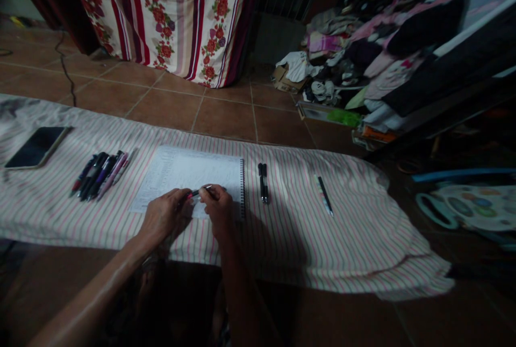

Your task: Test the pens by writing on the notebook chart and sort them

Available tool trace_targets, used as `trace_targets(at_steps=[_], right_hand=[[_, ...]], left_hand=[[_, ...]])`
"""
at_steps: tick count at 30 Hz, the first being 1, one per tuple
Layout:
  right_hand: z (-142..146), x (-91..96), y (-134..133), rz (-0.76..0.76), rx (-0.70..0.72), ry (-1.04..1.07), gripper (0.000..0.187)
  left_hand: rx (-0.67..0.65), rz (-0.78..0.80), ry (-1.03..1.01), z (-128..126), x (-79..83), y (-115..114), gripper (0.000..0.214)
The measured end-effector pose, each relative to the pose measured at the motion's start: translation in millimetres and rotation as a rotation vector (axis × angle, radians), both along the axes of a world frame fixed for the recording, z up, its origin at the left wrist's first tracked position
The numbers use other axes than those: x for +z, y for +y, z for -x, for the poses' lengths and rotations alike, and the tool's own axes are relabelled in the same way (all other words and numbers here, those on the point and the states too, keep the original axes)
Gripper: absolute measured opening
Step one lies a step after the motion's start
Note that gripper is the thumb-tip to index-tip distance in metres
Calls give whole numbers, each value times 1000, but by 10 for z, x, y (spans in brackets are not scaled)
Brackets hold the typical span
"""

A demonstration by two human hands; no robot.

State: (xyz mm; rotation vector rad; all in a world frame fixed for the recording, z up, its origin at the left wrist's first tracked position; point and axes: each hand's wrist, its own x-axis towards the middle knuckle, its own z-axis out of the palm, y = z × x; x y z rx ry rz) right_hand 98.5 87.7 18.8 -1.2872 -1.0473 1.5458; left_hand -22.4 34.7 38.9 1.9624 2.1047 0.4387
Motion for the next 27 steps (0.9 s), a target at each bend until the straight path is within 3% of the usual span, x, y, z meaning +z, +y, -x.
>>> trace_targets(at_steps=[8,13,17,20,23,27], right_hand=[[27,12,-18,24,-77,32,25],[42,3,-20,-63,-109,-4,21],[35,40,-30,-121,-51,61,20],[46,64,-41,-88,11,149,32],[67,65,-45,-8,-13,148,42],[62,48,-44,-13,-34,26,25]], left_hand=[[-51,-55,11,-17,-7,-18,32],[-57,-48,-54,-29,-31,-15,31],[-31,-52,-171,-25,-49,-6,32],[2,-84,-211,-24,-57,-7,32],[16,-111,-217,-29,-61,-13,33],[-1,-110,-195,-31,-53,-14,33]])
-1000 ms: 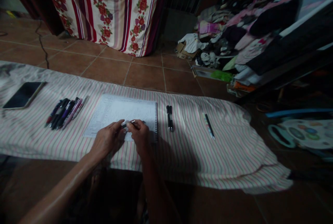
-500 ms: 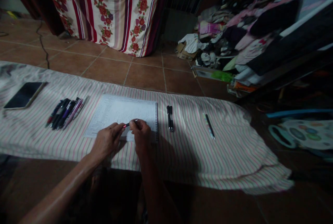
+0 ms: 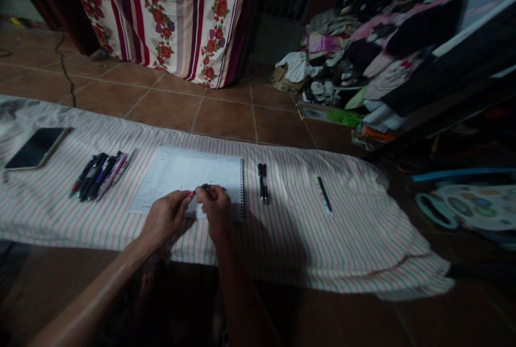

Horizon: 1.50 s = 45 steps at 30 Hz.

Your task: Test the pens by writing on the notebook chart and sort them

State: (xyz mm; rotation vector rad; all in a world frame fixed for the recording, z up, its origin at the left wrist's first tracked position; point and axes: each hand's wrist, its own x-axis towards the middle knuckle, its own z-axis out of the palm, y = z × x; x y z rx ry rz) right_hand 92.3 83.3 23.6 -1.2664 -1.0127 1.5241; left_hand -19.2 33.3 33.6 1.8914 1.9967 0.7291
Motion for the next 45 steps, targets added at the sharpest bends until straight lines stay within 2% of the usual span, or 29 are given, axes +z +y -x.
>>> trace_targets(at_steps=[4,8,13,16,20,22,25,27,30,35,39,42,45], right_hand=[[-13,5,-16,-52,58,45,17],[12,-2,-34,35,95,154,32],[21,-48,-19,-2,15,0,23],[1,-33,-13,-36,30,33,17],[-15,15,-23,38,118,187,36],[-13,17,-24,57,103,179,40],[-11,-9,-9,25,29,56,26],[-12,-21,4,9,6,-2,24],[-15,-1,9,-7,3,7,18],[3,37,-17,15,43,98,38],[9,2,-11,5,18,-10,23],[-8,0,-5,-14,28,6,17],[-20,27,-17,20,94,122,32]], left_hand=[[6,32,23,23,5,6,32],[20,22,19,41,-8,7,31],[-7,42,33,28,3,-2,31],[-14,68,36,31,13,-4,31],[20,75,9,50,10,0,31],[27,67,-6,54,7,2,31],[21,68,-18,49,9,4,31],[13,79,-14,46,14,5,31],[20,97,-5,49,24,5,30],[42,101,-3,54,28,3,30],[20,90,18,50,18,2,31],[17,97,21,57,15,3,31],[39,109,6,67,15,3,31]])
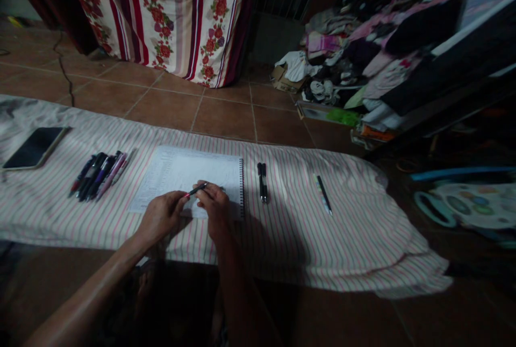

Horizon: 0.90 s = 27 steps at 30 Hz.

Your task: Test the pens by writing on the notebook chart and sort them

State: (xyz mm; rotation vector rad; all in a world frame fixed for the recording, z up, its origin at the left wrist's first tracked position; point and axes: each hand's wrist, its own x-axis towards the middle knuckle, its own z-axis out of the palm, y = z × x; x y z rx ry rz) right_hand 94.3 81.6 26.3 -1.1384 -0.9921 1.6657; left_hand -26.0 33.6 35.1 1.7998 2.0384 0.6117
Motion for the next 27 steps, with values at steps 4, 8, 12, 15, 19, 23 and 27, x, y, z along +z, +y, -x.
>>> trace_targets(at_steps=[4,8,12,15,19,23,27], right_hand=[[32,-17,-8,55,-29,24,40],[61,-67,16,21,-140,-63,33],[38,-44,18,29,-97,7,51],[33,-50,15,42,-99,-11,62],[52,-114,24,-16,-139,-113,52],[45,-124,30,-47,-117,5,48],[36,-92,21,1,-116,75,59]], left_hand=[[-1,-2,1,-3,-14,-4,31],[-25,-8,21,-7,-34,-8,33],[-5,5,14,-4,-24,-1,32],[5,13,-1,-8,-10,4,31],[-26,7,3,-11,-13,-2,31],[-23,23,13,-4,-10,-10,32],[4,38,-3,-5,6,-1,32]])
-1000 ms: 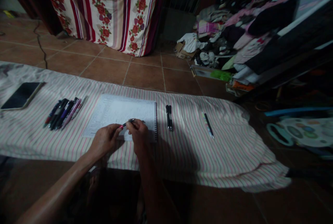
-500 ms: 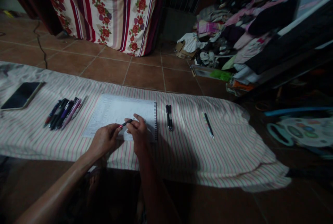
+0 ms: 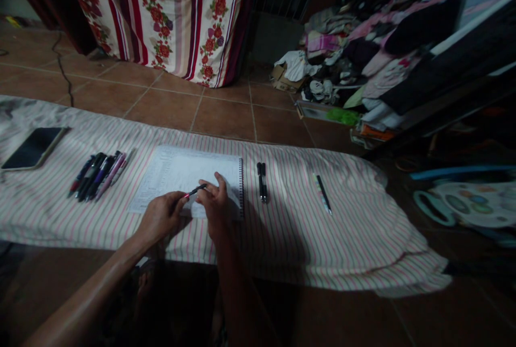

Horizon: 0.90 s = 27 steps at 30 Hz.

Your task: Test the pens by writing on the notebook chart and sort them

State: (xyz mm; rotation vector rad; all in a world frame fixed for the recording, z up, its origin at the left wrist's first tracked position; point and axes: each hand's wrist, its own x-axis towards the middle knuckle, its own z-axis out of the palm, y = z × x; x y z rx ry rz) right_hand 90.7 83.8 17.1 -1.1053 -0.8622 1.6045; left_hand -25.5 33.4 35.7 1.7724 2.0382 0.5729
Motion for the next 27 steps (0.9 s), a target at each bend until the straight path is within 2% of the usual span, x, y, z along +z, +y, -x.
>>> trace_targets(at_steps=[9,14,20,27], right_hand=[[34,44,-17,1,-1,-29,29],[-18,45,-2,12,-17,-43,32],[-48,-40,42,-2,-50,-95,34],[-108,-60,74,-19,-69,-183,35]], left_hand=[[-11,-12,-12,4,-10,-6,32],[-28,-17,-52,17,-11,0,35],[-57,-45,-108,41,-7,-6,38],[-79,-37,-110,48,9,0,33]])
